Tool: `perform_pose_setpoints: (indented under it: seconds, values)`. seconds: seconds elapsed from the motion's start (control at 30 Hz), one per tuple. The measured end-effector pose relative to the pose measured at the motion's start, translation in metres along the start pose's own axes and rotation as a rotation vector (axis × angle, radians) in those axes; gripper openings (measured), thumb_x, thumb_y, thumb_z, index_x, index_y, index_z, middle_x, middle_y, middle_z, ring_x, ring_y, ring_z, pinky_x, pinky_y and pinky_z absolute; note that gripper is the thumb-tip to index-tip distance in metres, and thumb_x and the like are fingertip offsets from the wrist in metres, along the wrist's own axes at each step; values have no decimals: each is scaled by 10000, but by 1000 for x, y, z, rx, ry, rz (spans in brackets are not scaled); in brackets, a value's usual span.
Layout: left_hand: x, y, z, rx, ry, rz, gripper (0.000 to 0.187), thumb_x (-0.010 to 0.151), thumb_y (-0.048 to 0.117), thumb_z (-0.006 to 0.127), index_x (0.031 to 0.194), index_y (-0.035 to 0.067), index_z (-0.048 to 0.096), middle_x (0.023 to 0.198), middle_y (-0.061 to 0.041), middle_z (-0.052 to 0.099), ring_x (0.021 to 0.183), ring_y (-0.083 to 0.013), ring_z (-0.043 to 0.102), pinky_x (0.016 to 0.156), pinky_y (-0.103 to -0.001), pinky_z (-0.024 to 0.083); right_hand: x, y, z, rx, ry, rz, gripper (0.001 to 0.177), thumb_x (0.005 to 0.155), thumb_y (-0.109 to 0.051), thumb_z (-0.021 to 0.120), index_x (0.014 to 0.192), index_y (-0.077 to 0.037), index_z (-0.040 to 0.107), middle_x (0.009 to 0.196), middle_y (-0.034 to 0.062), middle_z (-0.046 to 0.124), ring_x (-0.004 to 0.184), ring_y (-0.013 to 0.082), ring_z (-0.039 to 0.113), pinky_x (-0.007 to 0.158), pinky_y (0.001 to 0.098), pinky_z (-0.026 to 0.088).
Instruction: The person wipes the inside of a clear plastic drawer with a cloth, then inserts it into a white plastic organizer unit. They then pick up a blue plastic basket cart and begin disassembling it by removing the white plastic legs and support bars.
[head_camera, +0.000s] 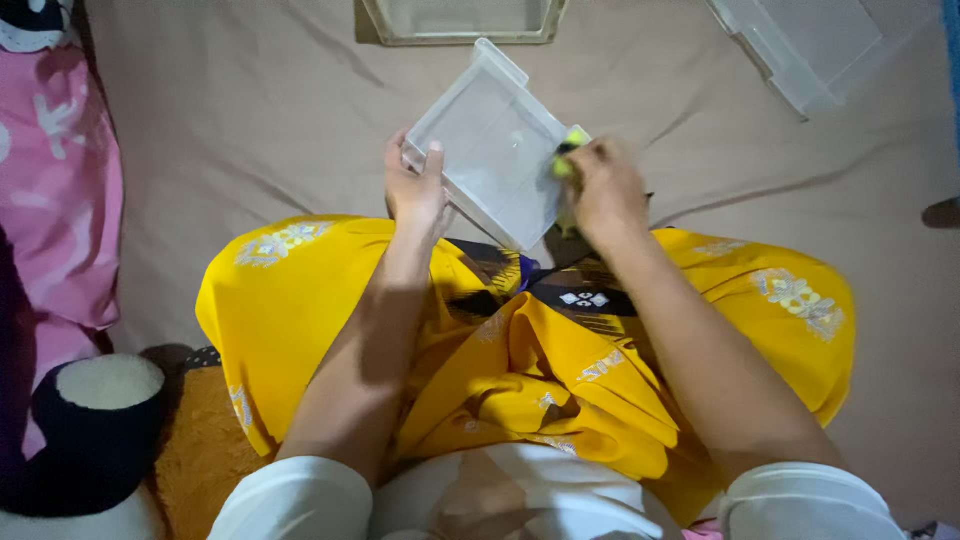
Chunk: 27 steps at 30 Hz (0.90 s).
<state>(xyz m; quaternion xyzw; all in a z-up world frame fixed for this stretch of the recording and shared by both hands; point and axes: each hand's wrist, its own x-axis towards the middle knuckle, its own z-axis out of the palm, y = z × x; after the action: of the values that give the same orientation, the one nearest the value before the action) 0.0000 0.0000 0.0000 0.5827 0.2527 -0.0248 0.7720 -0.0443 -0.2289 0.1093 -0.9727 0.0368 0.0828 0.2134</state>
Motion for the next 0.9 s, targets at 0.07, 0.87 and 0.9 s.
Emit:
perform_pose_setpoints:
  seconds: [0.07, 0.87, 0.9]
  values:
    - [-2, 2, 2, 67, 32, 51, 545, 934, 74, 710, 1423, 86, 470, 1229, -135, 645, 1036, -208, 613, 845, -319, 531, -18, -26, -7, 481, -247, 377, 280, 1031, -258, 551, 1266, -130, 632, 1066, 123, 690, 831, 271, 604, 738, 375, 500]
    - [-14, 22, -2, 119, -367, -76, 830, 831, -109, 701, 1526, 123, 308, 1220, -131, 566, 954, -210, 587, 679, -285, 514, 13, 47, -20, 483, 575, -90, 281, 901, -42, 746, 1178, -61, 702, 1199, 134, 637, 1144, 317, 659, 1022, 404, 534]
    - [-14, 20, -3, 230, -388, -38, 836, 811, -115, 722, 1518, 90, 327, 1257, -134, 585, 1014, -217, 632, 731, -289, 564, 9, 45, -26, 413, 628, -203, 288, 914, -18, 750, 1197, -54, 709, 1230, 146, 608, 1175, 328, 639, 1036, 418, 532]
